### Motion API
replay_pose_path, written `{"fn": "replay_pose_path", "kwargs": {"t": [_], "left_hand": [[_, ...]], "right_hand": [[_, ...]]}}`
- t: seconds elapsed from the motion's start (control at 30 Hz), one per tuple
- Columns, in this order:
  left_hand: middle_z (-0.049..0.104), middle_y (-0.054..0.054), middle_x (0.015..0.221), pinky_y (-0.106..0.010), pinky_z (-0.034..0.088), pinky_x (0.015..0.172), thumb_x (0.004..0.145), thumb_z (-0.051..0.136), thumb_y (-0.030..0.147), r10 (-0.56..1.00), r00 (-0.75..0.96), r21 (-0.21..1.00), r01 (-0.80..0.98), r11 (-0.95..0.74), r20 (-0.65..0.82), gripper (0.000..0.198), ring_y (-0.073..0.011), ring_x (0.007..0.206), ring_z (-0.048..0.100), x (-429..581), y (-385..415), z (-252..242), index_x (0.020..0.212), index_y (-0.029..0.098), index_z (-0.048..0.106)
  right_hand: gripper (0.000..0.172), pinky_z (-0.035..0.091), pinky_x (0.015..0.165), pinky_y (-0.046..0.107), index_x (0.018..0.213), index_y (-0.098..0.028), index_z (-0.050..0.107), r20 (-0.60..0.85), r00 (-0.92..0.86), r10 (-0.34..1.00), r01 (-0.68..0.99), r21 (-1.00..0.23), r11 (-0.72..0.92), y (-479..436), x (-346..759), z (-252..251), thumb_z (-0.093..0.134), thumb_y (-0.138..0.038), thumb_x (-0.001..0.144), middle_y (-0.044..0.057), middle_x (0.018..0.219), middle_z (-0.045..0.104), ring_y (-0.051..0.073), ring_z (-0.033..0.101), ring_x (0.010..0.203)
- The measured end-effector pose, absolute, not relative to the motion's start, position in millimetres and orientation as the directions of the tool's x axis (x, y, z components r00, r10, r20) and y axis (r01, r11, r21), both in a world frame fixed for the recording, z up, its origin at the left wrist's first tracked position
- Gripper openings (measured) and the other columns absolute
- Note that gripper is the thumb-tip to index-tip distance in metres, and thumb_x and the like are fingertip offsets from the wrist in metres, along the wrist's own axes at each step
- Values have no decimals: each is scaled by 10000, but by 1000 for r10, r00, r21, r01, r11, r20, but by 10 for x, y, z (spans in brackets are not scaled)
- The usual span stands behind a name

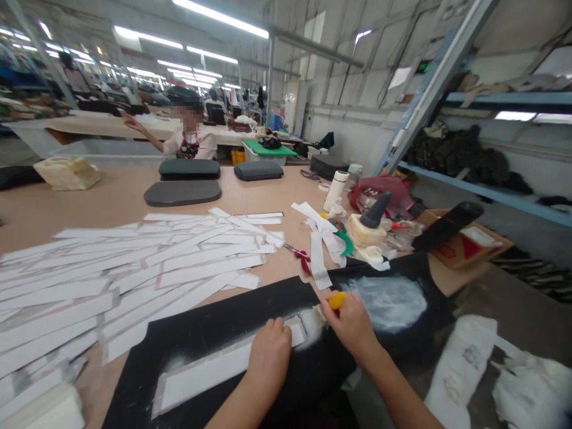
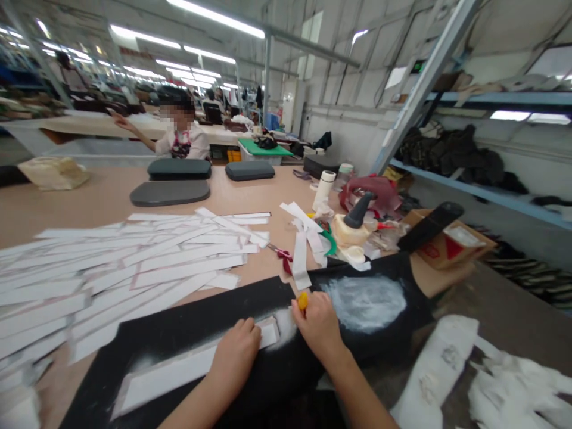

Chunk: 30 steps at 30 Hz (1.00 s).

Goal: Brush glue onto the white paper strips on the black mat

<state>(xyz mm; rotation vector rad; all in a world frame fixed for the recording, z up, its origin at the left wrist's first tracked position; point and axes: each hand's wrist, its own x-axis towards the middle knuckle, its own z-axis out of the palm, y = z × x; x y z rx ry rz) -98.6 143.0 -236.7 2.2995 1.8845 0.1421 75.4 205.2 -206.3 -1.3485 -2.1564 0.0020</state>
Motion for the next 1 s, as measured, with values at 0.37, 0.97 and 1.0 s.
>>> {"fn": "replay_pose_path", "kwargs": {"t": [0.37,0.97,1.0], "left_hand": [[577,-91,875,-333,422,694,820,392,51,976,215,173,963,-207,-30,223,-233,853,539,-637,1665,-2382,842,128,600],[624,-15,766,-253,392,683,806,441,155,995,9,596,800,-68,102,180,-141,729,576,-930,1593,-2573,767,182,614],[621,-15,757,-255,393,682,796,443,159,995,-15,638,768,-53,100,175,-140,718,571,-942,1580,-2571,762,180,613]], "right_hand": [[284,443,685,310,794,-184,627,423,-113,899,719,-590,368,1986,868,-2134,427,-371,870,51,755,668,202,607,740],[269,464,736,338,1023,-200,565,382,-299,874,660,-579,479,1813,500,-2752,462,-100,795,46,882,653,211,585,810],[264,460,727,339,1015,-198,563,372,-296,880,690,-553,466,1803,493,-2776,471,-94,791,46,879,650,214,584,802]]}}
